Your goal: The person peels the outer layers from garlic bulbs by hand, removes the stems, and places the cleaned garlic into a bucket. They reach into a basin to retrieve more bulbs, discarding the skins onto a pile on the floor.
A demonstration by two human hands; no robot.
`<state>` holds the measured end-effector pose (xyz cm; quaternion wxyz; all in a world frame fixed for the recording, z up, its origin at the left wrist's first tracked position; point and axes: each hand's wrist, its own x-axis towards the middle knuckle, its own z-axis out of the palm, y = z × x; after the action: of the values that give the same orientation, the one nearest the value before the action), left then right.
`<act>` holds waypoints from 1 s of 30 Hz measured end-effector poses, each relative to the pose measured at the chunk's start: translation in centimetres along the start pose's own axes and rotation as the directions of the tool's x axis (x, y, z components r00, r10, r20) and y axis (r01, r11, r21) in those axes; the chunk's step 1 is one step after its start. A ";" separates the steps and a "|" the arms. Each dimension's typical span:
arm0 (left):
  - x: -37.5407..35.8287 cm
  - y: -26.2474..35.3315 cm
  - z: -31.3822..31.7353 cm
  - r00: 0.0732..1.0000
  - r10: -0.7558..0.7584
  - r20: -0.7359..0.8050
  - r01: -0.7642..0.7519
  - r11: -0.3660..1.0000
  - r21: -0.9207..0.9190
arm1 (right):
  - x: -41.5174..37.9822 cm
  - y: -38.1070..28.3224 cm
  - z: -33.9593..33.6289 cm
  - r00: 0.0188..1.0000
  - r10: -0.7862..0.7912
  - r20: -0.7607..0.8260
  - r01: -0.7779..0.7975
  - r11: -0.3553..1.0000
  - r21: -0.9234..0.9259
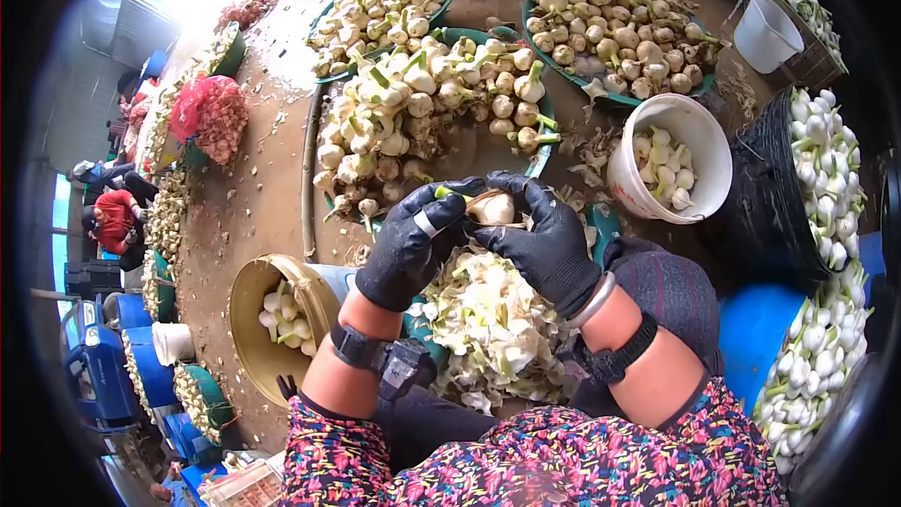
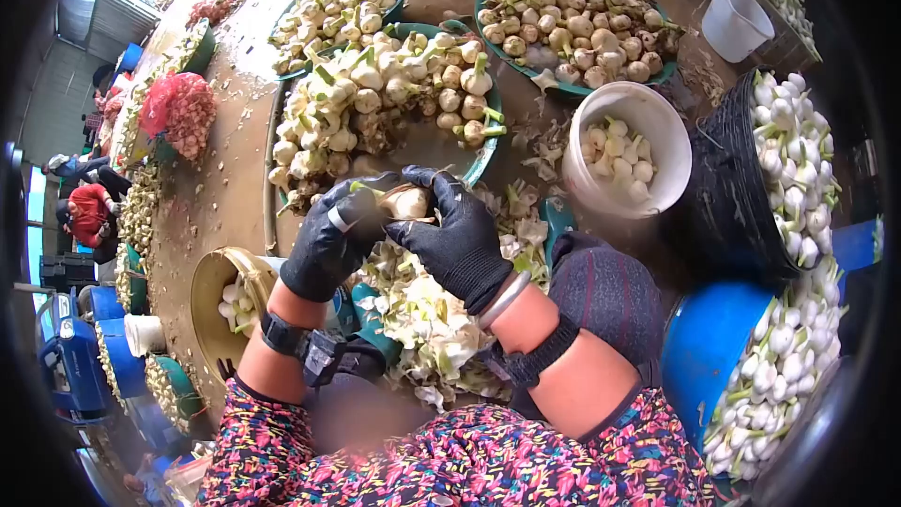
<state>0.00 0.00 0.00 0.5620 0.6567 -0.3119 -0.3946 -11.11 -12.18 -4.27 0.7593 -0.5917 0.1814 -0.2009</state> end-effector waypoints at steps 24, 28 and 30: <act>-5.5 -2.2 1.6 0.959 -0.127 -0.253 -0.014 0.871 -0.492 | -2.9 -0.7 1.5 0.977 -0.058 0.203 0.047 0.997 0.058; -5.6 -2.0 1.1 0.956 -0.069 -0.286 -0.025 0.949 -0.315 | -3.4 -1.5 2.3 0.963 0.133 0.233 -0.190 0.952 0.241; -5.7 -2.3 0.9 0.958 -0.060 -0.281 -0.019 0.963 -0.270 | -3.1 -0.8 1.6 0.897 0.314 0.312 -0.420 0.825 0.377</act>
<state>-3.66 4.85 -1.32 0.6812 0.6272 -0.1637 -0.3401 -12.99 -9.40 -2.96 0.9124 -0.3800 0.1515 -0.0136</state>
